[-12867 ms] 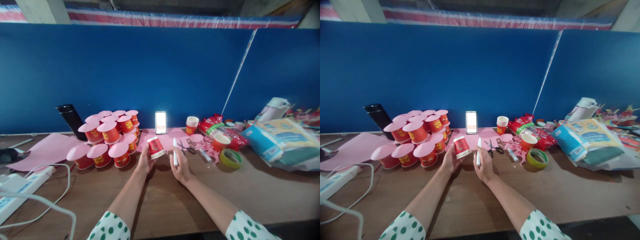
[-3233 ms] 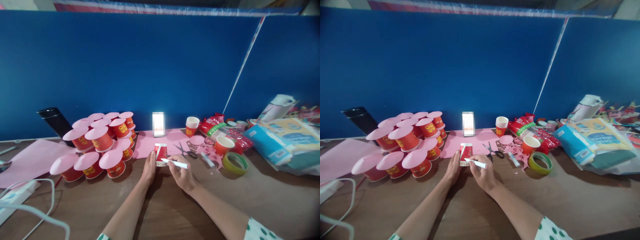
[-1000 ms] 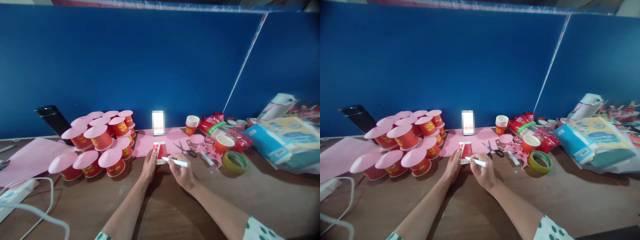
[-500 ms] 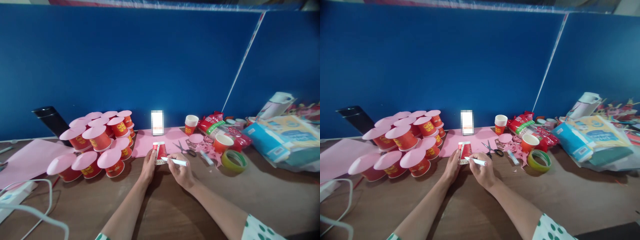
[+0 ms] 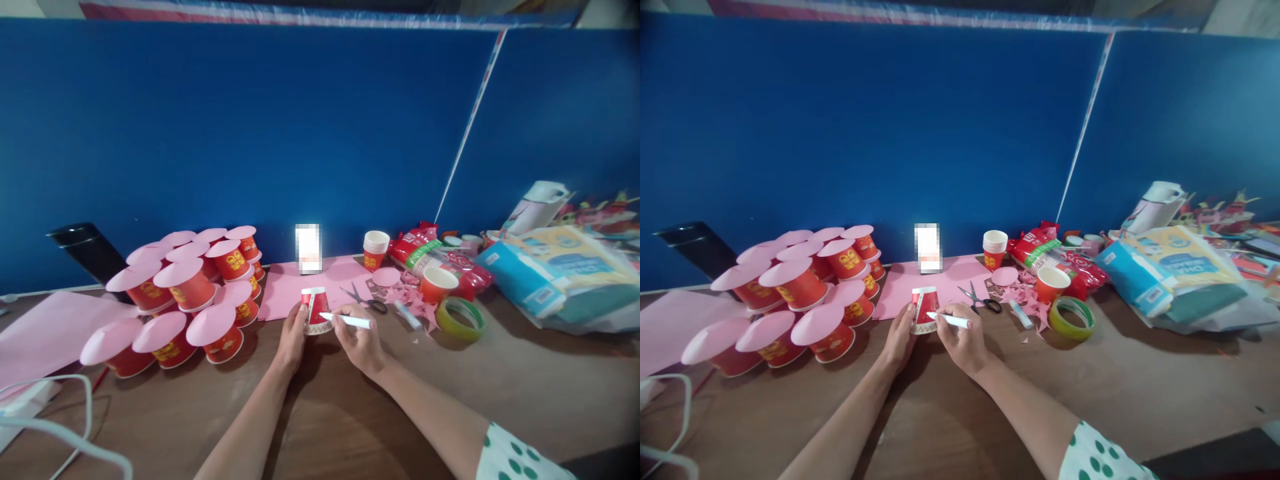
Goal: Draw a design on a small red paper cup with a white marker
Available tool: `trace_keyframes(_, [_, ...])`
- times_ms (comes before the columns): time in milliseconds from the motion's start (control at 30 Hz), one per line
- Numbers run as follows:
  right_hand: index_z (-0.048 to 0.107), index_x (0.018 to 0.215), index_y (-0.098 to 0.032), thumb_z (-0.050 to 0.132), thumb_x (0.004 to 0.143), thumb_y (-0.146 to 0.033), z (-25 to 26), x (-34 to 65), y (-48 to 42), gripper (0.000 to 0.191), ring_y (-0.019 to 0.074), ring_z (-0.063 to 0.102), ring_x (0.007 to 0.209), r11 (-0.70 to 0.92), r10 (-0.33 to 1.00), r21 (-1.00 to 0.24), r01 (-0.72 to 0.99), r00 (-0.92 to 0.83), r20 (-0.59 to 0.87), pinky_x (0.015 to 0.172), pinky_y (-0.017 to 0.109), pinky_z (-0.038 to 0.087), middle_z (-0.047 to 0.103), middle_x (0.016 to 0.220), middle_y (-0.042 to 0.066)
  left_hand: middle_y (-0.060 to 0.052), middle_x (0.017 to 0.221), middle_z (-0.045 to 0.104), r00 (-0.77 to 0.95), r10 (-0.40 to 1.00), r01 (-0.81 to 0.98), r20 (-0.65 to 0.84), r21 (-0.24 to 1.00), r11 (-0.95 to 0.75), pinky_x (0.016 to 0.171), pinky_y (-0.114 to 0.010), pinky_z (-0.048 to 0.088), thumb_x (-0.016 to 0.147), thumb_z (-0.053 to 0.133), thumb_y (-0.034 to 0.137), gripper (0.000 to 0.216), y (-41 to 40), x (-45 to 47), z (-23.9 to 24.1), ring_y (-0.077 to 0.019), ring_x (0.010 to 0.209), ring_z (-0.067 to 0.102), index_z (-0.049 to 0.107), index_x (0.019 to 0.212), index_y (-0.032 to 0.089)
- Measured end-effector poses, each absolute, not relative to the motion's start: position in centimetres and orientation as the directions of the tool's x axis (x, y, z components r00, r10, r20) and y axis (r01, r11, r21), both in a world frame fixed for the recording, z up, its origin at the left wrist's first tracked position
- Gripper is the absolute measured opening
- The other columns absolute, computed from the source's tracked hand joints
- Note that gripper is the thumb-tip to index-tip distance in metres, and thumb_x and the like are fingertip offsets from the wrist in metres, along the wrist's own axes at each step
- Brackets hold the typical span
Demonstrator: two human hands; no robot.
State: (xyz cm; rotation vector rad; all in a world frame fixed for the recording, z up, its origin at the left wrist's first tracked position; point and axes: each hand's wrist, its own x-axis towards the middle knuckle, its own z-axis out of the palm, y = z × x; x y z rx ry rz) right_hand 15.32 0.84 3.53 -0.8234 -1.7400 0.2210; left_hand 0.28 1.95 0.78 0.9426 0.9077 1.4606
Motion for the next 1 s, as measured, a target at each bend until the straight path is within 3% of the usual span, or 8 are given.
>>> trace_keyframes(1000, [0.057,0.082,-0.019,0.047,0.090,-0.025,3.6,16.2,2.0,0.014,0.0151,0.059,0.063,0.656,0.700,-0.640,0.400,-0.005,0.714,0.058,0.025,0.049,0.063,0.074,0.004,-0.012,0.103,0.070,-0.059,0.998,-0.369,0.023,0.928,-0.044,0.084,-0.038,0.047,0.077,0.058,0.053,0.054,2.0,0.3,0.7,-0.0271,0.094,0.065,0.061,0.112,0.012])
